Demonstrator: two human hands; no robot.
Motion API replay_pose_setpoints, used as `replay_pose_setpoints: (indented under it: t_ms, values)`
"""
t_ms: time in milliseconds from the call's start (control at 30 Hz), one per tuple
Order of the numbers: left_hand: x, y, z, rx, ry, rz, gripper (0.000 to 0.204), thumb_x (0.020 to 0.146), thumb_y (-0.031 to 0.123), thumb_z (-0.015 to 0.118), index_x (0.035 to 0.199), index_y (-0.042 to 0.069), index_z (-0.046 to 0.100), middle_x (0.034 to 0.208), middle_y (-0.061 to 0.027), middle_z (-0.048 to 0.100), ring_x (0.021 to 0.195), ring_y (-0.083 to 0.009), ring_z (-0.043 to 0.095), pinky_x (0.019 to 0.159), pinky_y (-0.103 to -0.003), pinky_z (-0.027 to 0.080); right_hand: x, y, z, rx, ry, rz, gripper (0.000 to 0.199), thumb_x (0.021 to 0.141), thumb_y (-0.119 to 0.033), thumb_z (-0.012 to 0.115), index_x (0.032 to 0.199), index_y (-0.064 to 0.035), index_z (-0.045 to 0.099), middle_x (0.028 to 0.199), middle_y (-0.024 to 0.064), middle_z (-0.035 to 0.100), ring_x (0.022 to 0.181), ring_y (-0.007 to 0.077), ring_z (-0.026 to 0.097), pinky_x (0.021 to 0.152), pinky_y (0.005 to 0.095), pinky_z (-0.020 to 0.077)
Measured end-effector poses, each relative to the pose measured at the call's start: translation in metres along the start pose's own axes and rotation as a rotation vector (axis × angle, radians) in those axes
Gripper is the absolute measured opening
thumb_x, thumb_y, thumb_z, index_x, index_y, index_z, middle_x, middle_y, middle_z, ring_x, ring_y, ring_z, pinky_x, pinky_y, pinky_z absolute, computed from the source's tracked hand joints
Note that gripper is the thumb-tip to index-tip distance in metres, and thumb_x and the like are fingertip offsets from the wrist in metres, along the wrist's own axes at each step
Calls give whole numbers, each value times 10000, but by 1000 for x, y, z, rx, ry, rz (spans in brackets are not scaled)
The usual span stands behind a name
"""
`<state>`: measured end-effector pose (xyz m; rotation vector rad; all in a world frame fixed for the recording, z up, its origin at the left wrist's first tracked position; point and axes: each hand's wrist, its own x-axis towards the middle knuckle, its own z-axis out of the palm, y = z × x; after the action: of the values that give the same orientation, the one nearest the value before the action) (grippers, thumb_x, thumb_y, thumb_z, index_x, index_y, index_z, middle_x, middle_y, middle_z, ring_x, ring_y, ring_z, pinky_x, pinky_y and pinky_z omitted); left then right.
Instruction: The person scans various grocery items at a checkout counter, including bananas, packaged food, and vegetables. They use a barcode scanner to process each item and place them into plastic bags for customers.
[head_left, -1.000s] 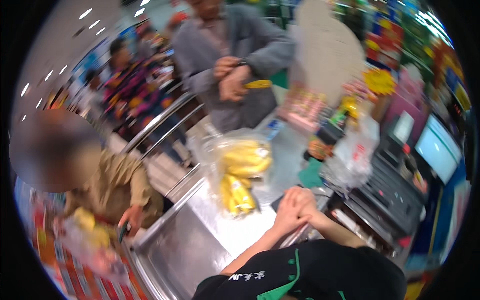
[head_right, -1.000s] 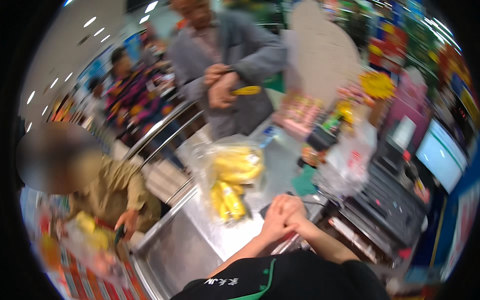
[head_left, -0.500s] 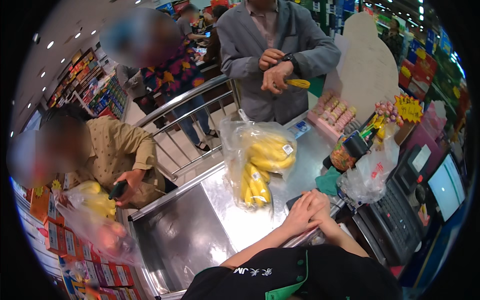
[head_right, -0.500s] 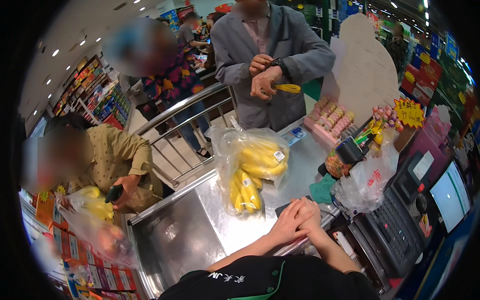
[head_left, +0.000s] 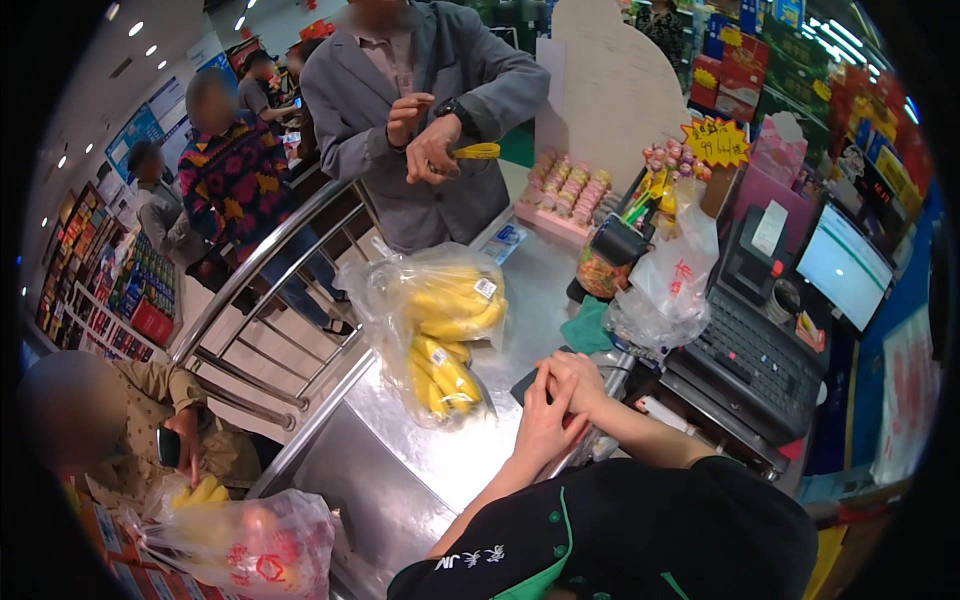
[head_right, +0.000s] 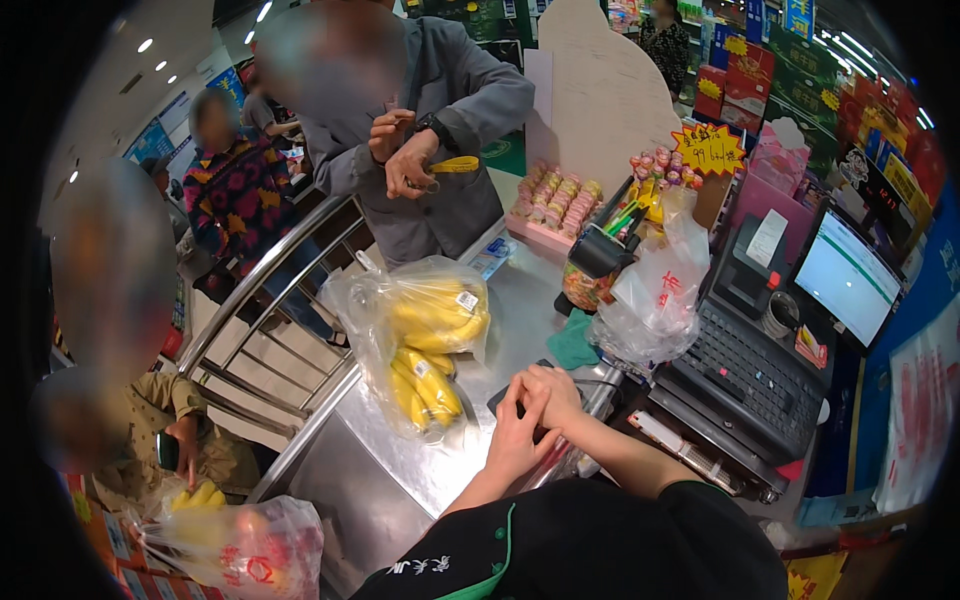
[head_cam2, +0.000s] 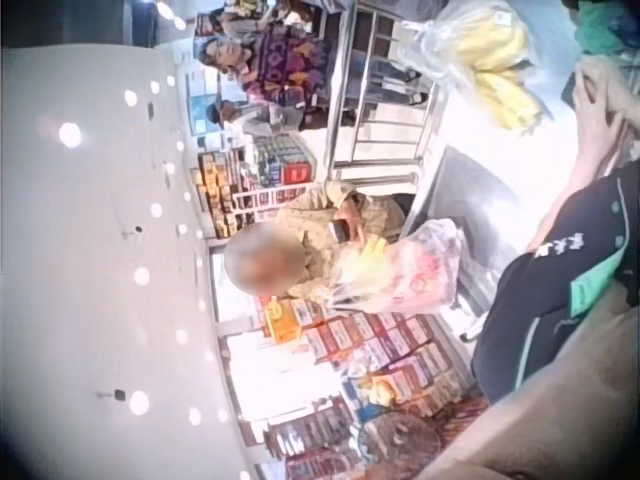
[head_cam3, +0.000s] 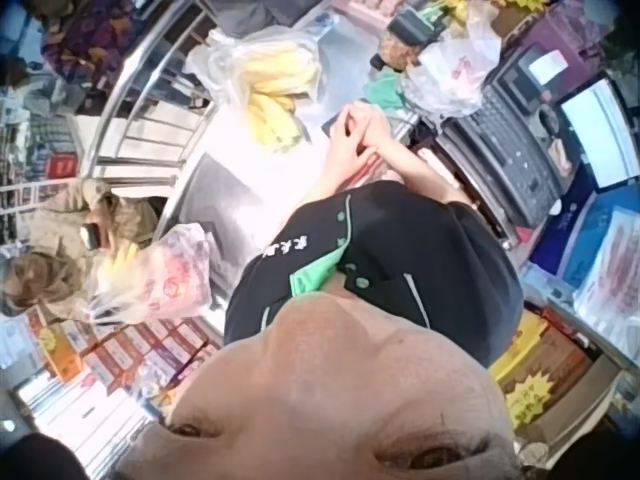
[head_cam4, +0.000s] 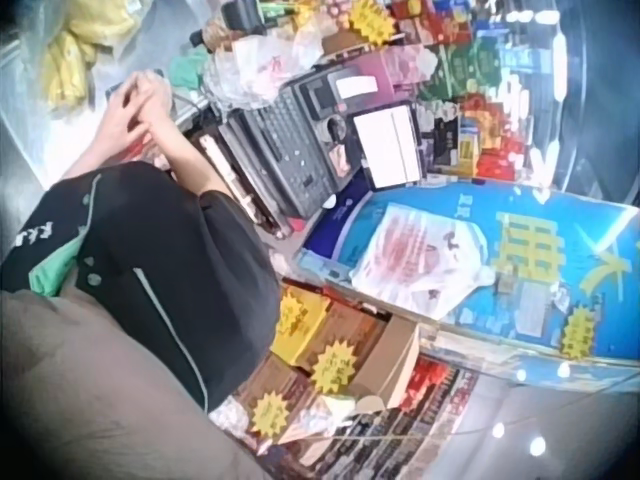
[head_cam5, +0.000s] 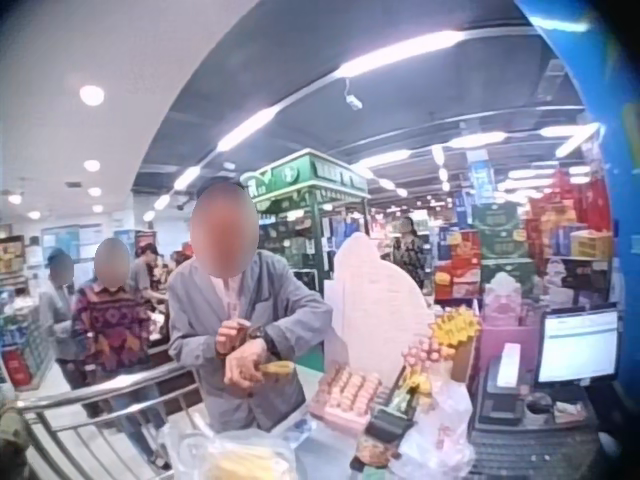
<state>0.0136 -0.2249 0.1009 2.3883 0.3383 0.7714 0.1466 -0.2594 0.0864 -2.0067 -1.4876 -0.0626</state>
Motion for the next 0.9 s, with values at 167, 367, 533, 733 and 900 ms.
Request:
replay_pose_setpoints:
  t_ms: [167, 367, 533, 733, 900]
  values:
    - [-6, 4, -4, 30, -32, 10, 781, 685, 181, 775, 1382, 159, 423, 1456, -273, 209, 1173, -463, 408, 942, -480, 424, 1, -5, -5, 16, 29, -4, 161, 757, -145, 615, 908, -122, 666, 763, 63, 593, 743, 285, 589, 651, 408, 432]
    - [-15, 9, -8, 18, -47, 8, 784, 654, 113, 759, 1364, 119, 428, 1445, -274, 236, 1154, -445, 437, 937, -452, 429, 0, 1, 6, -21, 95, -50, 148, 759, -140, 613, 893, -127, 675, 748, 73, 597, 726, 296, 591, 650, 409, 440]
    - [-32, -1, 4, 34, -68, -8, 782, 669, 129, 748, 1377, 155, 414, 1429, -253, 278, 1214, -417, 405, 989, -471, 375, 3, 0, 9, 14, 93, -36, 128, 767, -126, 613, 878, -124, 675, 754, 74, 604, 745, 294, 601, 652, 409, 445]
    - [-54, -10, 9, 198, -135, -86, 773, 736, 160, 700, 1422, 217, 349, 1448, -183, 293, 1326, -374, 304, 1008, -612, 291, 4, -5, 9, -5, 67, -37, 115, 789, -120, 604, 885, -133, 667, 798, 50, 629, 778, 255, 619, 689, 388, 456]
    - [-65, -5, 11, 236, -98, -138, 753, 751, 146, 675, 1425, 214, 343, 1475, -135, 282, 1342, -372, 285, 1021, -587, 288, 1, -1, 2, 9, 62, -36, 121, 789, -110, 605, 891, -127, 668, 820, 70, 645, 783, 282, 623, 701, 399, 468]
